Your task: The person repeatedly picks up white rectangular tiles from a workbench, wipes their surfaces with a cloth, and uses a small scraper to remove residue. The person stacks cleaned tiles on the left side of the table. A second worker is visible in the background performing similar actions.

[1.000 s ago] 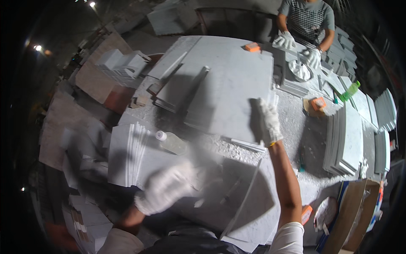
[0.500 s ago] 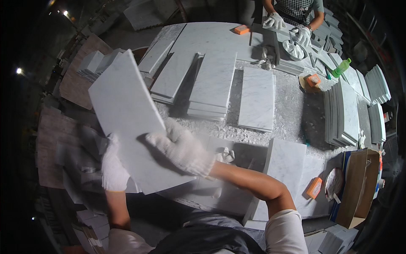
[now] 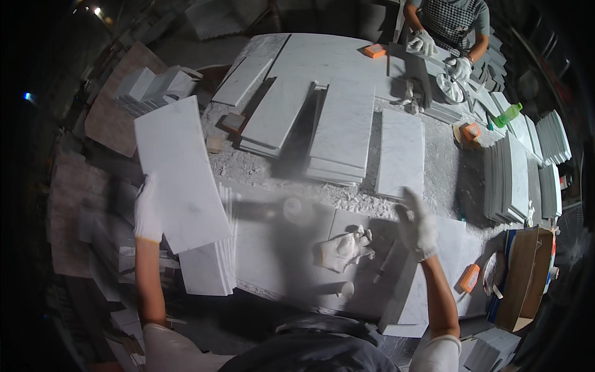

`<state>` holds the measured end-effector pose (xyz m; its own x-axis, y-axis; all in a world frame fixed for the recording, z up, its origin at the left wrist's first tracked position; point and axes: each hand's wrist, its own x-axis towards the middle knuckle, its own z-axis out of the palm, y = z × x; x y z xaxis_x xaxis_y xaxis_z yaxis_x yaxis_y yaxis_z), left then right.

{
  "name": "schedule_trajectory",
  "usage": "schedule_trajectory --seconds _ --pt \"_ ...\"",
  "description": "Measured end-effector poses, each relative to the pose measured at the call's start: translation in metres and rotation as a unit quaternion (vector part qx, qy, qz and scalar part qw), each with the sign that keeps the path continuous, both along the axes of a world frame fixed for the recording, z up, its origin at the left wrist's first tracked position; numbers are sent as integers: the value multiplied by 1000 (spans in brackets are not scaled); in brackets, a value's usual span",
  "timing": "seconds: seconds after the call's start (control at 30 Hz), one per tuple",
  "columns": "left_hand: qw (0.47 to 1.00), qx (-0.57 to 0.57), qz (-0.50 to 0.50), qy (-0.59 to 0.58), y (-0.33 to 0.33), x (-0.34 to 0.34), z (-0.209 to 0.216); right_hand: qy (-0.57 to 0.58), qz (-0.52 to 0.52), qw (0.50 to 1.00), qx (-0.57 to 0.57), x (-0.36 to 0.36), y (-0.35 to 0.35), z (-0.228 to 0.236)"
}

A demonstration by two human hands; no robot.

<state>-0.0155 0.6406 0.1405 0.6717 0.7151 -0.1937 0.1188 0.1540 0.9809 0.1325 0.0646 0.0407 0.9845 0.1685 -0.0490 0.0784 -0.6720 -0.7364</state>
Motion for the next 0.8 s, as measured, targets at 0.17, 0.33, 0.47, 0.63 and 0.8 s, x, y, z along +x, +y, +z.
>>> schedule_trajectory --seconds 0.17,0.33,0.47,0.63,0.8 --pt "999 12 -45 23 65 63 -49 -172 -26 938 -300 -5 -57 -57" --pt "989 34 -125 67 108 147 -89 -209 -12 930 -301 -4 -69 -77" --pt "980 -15 -175 99 135 202 -111 -208 -15 929 -307 -2 -69 -79" --pt "976 -18 -176 125 164 251 -149 -210 -17 927 -309 -2 -66 -79" --pt "969 -45 -209 122 187 283 -180 -195 -31 933 -300 -1 -56 -71"
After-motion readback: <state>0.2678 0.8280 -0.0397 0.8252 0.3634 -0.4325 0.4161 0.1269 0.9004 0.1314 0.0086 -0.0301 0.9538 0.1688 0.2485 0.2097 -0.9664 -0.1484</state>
